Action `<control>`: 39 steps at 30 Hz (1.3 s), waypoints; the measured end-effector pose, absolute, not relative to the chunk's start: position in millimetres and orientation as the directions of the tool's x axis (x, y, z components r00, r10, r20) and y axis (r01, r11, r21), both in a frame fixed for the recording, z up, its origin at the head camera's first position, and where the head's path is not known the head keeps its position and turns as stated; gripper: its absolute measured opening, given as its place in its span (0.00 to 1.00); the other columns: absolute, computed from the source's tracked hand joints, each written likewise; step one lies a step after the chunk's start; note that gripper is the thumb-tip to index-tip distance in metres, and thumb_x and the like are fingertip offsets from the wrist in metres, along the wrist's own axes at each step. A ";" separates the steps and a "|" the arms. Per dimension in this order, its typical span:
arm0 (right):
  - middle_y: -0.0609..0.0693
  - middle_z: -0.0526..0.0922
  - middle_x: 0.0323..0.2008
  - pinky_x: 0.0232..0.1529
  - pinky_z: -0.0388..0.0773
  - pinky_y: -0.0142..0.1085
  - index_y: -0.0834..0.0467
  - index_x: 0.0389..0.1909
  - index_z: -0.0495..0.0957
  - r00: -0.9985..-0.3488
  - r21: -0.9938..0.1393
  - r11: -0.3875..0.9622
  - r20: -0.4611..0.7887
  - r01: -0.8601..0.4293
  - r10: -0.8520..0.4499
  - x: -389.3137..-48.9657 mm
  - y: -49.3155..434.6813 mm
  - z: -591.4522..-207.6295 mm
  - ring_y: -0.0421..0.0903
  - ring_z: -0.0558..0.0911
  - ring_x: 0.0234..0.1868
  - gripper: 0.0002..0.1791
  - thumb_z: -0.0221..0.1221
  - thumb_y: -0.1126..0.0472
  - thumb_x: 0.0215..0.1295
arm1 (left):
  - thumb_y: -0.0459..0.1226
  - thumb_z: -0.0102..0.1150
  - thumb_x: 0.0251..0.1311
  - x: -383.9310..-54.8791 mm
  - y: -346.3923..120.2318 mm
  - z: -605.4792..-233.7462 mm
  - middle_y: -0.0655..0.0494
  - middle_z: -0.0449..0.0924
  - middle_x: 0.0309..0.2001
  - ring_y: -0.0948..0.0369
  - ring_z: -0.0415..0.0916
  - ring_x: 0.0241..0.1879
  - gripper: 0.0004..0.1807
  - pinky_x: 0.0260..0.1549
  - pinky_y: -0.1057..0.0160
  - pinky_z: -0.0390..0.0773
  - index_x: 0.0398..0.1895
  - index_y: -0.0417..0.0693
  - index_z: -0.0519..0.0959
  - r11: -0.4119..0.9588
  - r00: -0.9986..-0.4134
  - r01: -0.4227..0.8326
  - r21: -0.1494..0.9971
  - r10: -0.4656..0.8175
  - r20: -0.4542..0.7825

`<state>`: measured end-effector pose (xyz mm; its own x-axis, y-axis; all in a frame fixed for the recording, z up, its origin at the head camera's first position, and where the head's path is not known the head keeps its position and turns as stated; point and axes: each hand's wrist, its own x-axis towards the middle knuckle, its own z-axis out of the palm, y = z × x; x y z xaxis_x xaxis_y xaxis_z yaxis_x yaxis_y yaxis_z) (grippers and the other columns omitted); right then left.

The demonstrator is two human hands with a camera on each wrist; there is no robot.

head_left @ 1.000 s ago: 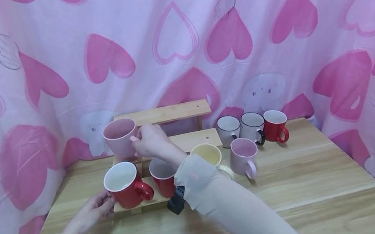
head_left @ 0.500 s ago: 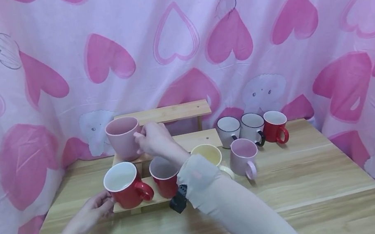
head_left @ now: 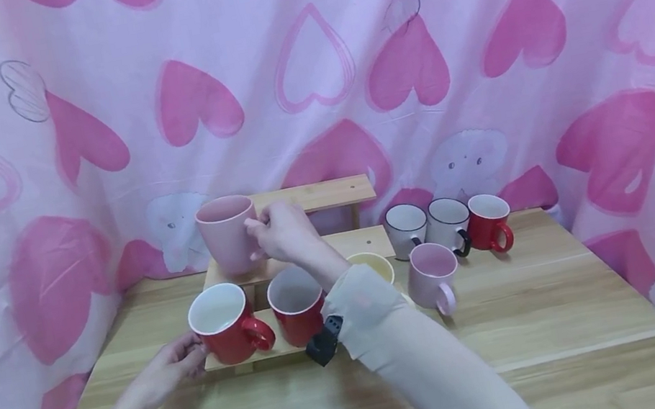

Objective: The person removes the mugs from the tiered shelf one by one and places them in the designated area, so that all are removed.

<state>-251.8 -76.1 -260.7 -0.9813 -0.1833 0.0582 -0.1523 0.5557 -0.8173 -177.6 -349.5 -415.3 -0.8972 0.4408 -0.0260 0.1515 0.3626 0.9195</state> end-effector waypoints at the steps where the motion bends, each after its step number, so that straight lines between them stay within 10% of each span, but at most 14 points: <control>1: 0.51 0.85 0.25 0.29 0.71 0.33 0.58 0.30 0.77 -0.980 -0.821 0.548 0.064 -0.160 -0.189 -251.2 -74.5 -259.5 0.43 0.86 0.29 0.16 0.57 0.50 0.72 | 0.37 0.46 0.75 -177.5 -349.1 -415.8 0.47 0.71 0.37 0.58 0.73 0.34 0.13 0.33 0.58 0.78 0.50 0.32 0.68 0.366 -0.899 0.156 0.917 0.438 -0.022; 12: 0.54 0.84 0.25 0.30 0.77 0.34 0.58 0.33 0.80 -0.949 -0.869 0.395 0.225 -0.297 -0.220 -237.5 -48.1 -230.0 0.44 0.86 0.27 0.13 0.58 0.53 0.71 | 0.36 0.45 0.75 -176.4 -350.3 -413.0 0.49 0.70 0.34 0.60 0.72 0.32 0.11 0.34 0.59 0.78 0.47 0.33 0.69 0.365 -0.904 0.154 0.918 0.426 -0.018; 24: 0.46 0.85 0.26 0.34 0.75 0.36 0.56 0.37 0.82 -0.907 -0.741 0.533 0.391 -0.409 -0.154 -219.0 10.9 -203.4 0.36 0.83 0.28 0.15 0.58 0.48 0.70 | 0.37 0.45 0.75 -179.1 -349.1 -415.2 0.49 0.70 0.32 0.59 0.71 0.31 0.12 0.34 0.58 0.78 0.46 0.33 0.68 0.358 -0.898 0.137 0.923 0.438 -0.037; 39: 0.57 0.85 0.36 0.35 0.82 0.35 0.63 0.44 0.81 -0.906 -0.783 0.486 0.422 -0.388 -0.044 -184.6 121.8 -217.0 0.48 0.87 0.33 0.18 0.59 0.51 0.70 | 0.38 0.46 0.75 -173.2 -351.0 -415.1 0.50 0.68 0.32 0.56 0.70 0.32 0.13 0.33 0.57 0.76 0.46 0.33 0.69 0.391 -0.909 0.130 0.911 0.415 -0.049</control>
